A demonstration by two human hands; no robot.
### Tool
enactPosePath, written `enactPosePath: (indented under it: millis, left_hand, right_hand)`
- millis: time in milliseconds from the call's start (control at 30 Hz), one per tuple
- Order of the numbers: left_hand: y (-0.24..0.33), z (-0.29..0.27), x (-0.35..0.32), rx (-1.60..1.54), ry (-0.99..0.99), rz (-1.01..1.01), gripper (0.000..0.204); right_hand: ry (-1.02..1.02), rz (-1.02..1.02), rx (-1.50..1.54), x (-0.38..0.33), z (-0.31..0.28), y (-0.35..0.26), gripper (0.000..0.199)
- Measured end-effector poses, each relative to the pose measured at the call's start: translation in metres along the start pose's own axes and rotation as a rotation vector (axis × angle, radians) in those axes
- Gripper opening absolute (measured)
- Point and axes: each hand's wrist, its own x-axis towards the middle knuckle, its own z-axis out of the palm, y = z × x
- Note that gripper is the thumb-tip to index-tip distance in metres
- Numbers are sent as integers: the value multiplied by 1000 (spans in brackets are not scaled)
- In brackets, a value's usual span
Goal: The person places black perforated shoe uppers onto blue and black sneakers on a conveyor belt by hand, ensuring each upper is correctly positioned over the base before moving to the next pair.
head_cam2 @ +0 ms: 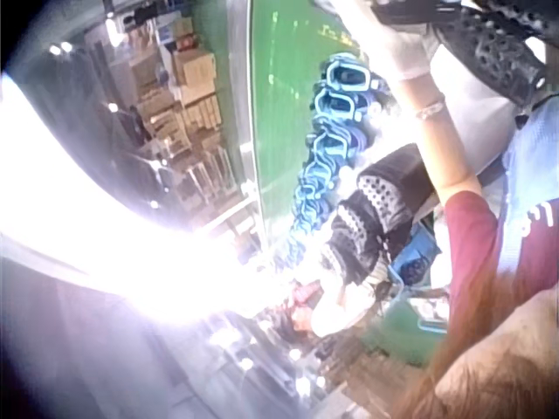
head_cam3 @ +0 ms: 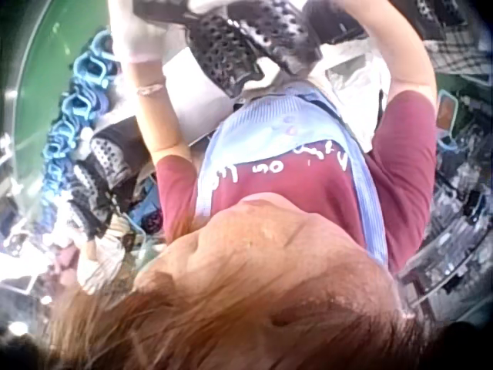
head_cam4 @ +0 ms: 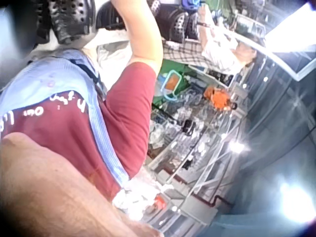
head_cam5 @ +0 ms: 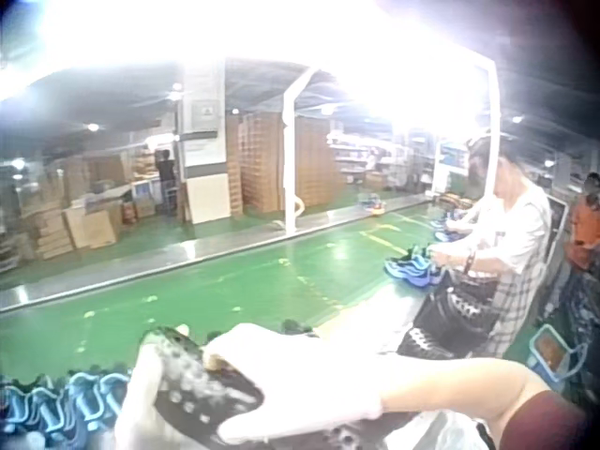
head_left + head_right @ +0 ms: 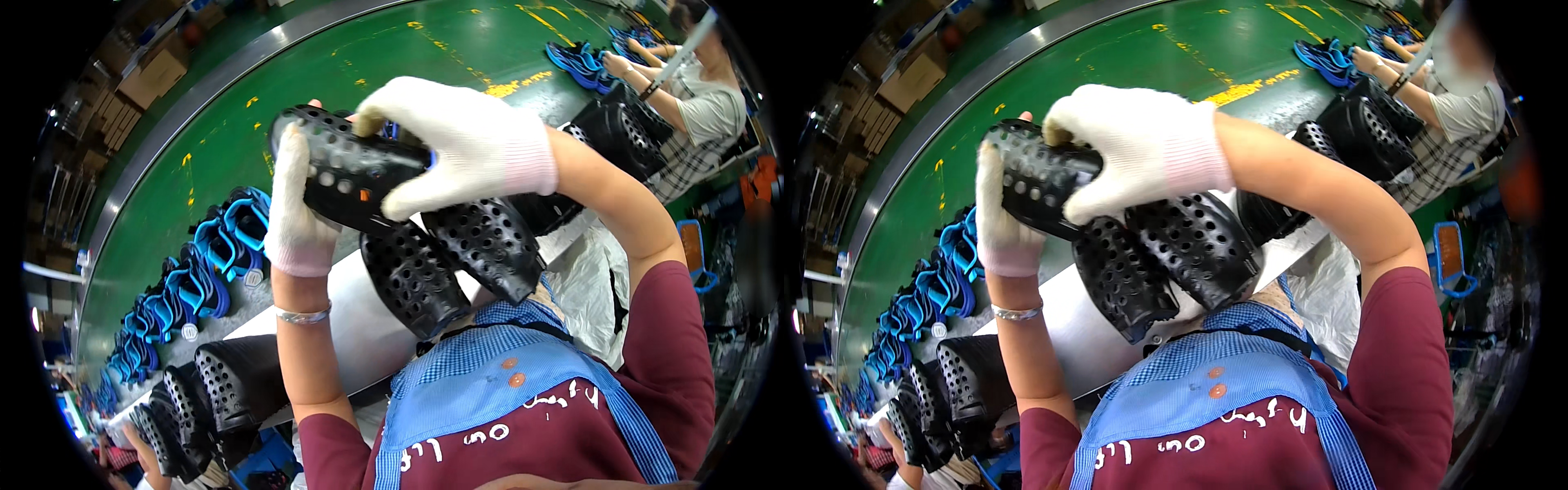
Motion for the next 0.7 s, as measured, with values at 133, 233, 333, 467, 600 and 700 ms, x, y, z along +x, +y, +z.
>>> enactPosePath:
  millis: [133, 233, 333, 467, 600, 700]
  left_hand:
    - [9, -24, -6, 17, 178, 163, 41]
    - [1, -32, -6, 5, 392, 210, 32]
    - [-10, -56, -2, 28, 376, 252, 28]
    - [-30, -107, 3, 155, 458, 165, 30]
    - [-48, -148, -5, 797, 432, 35, 45]
    - [-52, -152, -12, 1320, 181, 106, 40]
  right_hand:
    - [-237, 168, 2, 34, 39, 2, 60]
    - [-387, 281, 49, 44, 64, 12, 55]
    - [-405, 253, 46, 49, 83, 24, 51]
    - [-477, 183, -23, 55, 92, 46, 47]
    - [-586, 281, -185, 58, 90, 66, 48]
    - [-704, 349, -235, 70, 88, 78, 53]
